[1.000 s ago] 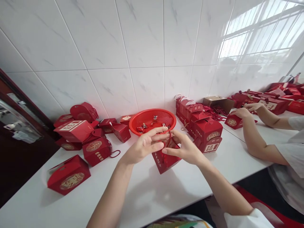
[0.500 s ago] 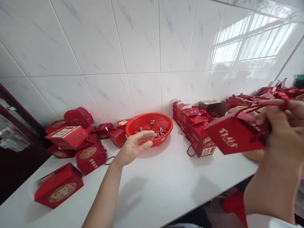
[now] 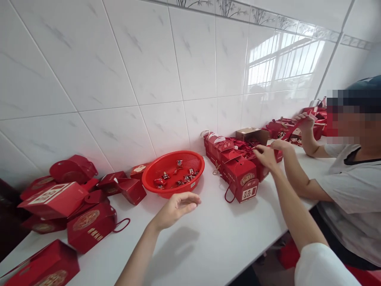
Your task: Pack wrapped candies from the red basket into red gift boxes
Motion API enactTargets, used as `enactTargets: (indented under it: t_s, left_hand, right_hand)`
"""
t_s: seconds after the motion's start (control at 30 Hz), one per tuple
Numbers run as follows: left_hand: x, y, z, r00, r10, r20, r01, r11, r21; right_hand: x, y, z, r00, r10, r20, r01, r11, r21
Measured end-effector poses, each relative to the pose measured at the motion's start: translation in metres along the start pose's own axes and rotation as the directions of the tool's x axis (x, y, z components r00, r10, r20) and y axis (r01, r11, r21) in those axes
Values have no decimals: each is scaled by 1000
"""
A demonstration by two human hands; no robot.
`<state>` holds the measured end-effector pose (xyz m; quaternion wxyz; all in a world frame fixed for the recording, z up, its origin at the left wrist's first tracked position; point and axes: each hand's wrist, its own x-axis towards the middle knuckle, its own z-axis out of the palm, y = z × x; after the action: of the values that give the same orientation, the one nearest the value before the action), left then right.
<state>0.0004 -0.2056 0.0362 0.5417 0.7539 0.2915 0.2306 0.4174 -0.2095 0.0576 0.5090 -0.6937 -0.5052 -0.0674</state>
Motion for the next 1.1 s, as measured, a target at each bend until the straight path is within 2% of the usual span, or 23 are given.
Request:
enactTargets:
  t_s: [0.13, 0.27, 0.4, 0.53, 0.6, 0.73, 0.9, 1.0, 1.1]
  left_hand:
    - [6, -11, 9, 998, -30, 61, 31, 999, -12]
    - [6, -17, 5, 998, -47, 34, 48, 998, -46]
    - [3, -21, -4, 998, -64, -13, 63, 995, -80]
    - [1, -20, -14, 993, -75, -90, 69, 996, -64]
    - [1, -18, -20, 989, -77, -125, 73, 997, -41]
    - [-2, -12, -29, 985, -64, -163, 63, 998, -14]
    - [-9, -9, -38, 977, -44, -207, 43, 999, -13]
    - [-17, -7, -47, 961, -40, -272, 38, 999, -14]
    - [-29, -4, -61, 924, -39, -380, 40, 999, -5]
  right_hand:
    - [-2, 34, 52, 998, 52, 38, -52, 999, -9]
    - [-1, 60, 71, 997, 72, 26, -72, 997, -9]
    - [-5, 79, 67, 996, 71, 46, -70, 997, -23]
    - [-17, 88, 55, 979, 46, 200, -30, 996, -81]
    - [-22, 84, 52, 964, 81, 252, -41, 986, -160]
    - [-27, 66, 57, 956, 235, 177, -168, 929, -329]
    - [-28, 55, 65, 943, 304, 136, -243, 906, -346]
    - [-25, 55, 64, 947, 308, 95, -264, 911, -318]
    - [-18, 54, 55, 976, 218, 2, -213, 956, -200]
